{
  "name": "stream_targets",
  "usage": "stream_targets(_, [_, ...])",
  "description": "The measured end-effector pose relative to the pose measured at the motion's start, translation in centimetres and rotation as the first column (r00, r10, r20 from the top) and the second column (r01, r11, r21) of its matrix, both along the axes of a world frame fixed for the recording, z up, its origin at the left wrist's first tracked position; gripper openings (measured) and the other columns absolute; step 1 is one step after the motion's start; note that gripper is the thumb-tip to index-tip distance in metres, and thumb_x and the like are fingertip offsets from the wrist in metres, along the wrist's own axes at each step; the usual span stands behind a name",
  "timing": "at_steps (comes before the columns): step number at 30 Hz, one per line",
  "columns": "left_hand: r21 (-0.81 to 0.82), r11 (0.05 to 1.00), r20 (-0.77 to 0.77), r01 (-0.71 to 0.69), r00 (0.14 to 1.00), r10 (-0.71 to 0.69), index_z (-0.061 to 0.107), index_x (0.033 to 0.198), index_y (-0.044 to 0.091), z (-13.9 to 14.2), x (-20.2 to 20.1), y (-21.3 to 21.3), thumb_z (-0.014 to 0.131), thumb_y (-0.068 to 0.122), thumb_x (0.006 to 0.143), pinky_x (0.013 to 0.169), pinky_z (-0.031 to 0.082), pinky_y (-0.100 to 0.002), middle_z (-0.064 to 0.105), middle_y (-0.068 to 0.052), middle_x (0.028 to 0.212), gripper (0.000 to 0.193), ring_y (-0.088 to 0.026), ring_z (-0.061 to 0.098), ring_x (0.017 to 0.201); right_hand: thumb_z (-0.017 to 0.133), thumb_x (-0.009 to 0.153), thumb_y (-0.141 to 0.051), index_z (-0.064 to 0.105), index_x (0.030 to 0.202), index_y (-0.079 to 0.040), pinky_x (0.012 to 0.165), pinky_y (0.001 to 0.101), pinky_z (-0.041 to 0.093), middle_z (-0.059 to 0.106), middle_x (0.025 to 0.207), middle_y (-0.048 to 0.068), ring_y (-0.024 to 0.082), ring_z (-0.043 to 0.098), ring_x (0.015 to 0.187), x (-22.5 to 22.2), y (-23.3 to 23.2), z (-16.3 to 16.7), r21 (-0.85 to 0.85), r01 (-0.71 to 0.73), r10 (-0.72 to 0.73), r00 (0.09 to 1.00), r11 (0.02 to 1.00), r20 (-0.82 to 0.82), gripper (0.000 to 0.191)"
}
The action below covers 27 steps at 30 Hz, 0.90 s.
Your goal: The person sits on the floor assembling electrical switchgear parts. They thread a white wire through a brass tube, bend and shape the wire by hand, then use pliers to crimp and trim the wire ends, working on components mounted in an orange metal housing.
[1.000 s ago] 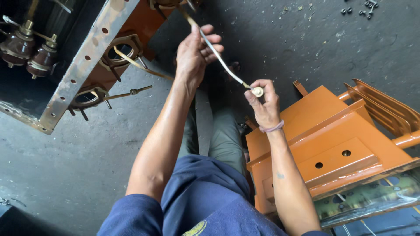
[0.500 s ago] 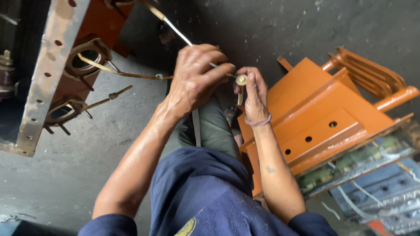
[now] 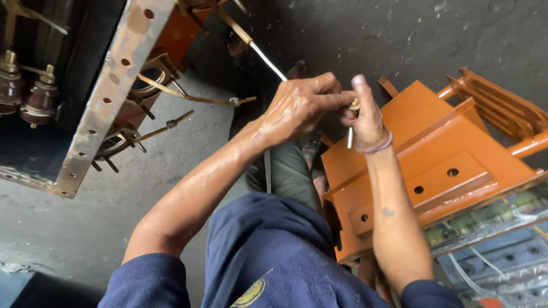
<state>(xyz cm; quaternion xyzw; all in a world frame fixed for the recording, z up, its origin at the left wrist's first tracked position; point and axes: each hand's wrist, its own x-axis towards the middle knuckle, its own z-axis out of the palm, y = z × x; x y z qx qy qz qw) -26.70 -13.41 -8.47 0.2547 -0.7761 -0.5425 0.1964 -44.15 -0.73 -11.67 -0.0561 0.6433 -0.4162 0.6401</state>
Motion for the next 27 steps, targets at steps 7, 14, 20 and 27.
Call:
stream_targets(7, [0.108, 0.992, -0.049, -0.062, 0.997, 0.068, 0.074, 0.120, 0.016, -0.5, 0.0, 0.7, 0.073, 0.005, 0.089, 0.067, 0.055, -0.035, 0.064, -0.002, 0.097, 0.033, -0.021, 0.070, 0.083, 0.043, 0.112, -0.045, 0.052, 0.077, -0.017, 0.051, 0.0239, 0.026, 0.039, 0.066, -0.007, 0.006, 0.034, 0.056, 2.1, 0.0, -0.6, 0.086, 0.203, -0.184, 0.963, 0.975, -0.196, 0.046])
stream_targets(14, [-0.156, 0.987, 0.034, 0.029, 0.999, -0.024, 0.073, 0.119, 0.015, -0.7, -0.3, -0.6, 0.074, 0.000, 0.080, 0.069, 0.055, -0.037, 0.065, -0.004, 0.096, 0.042, -0.027, 0.069, 0.086, 0.037, 0.114, -0.053, 0.057, 0.083, -0.015, 0.064, 0.0274, 0.036, 0.049, 0.076, -0.005, 0.008, 0.044, 0.069, 2.1, -0.3, -0.7, -0.221, 0.212, -0.270, 0.921, 0.952, -0.280, 0.053])
stream_targets(20, [0.032, 0.999, -0.059, 0.010, 0.998, -0.008, 0.069, 0.129, 0.015, -0.7, 0.2, -0.6, 0.071, 0.000, 0.090, 0.075, 0.058, -0.034, 0.069, -0.002, 0.100, 0.042, -0.023, 0.071, 0.089, 0.044, 0.115, -0.042, 0.051, 0.085, -0.014, 0.049, 0.0286, 0.028, 0.042, 0.066, -0.004, 0.010, 0.037, 0.054, 2.3, 1.5, -1.6, 0.092, 0.250, -0.254, 0.966, 0.964, 0.042, 0.041])
stream_targets(27, [-0.130, 0.978, 0.010, 0.164, 0.986, -0.164, 0.075, 0.128, 0.018, -1.4, 0.5, -2.3, 0.070, 0.001, 0.089, 0.067, 0.054, -0.037, 0.070, -0.004, 0.089, 0.043, -0.025, 0.067, 0.078, 0.034, 0.116, -0.046, 0.056, 0.092, -0.009, 0.062, 0.0264, 0.041, 0.053, 0.075, -0.002, 0.009, 0.052, 0.066, 3.3, -0.2, -0.4, -0.157, -0.097, -0.037, 0.731, 0.983, -0.682, 0.049])
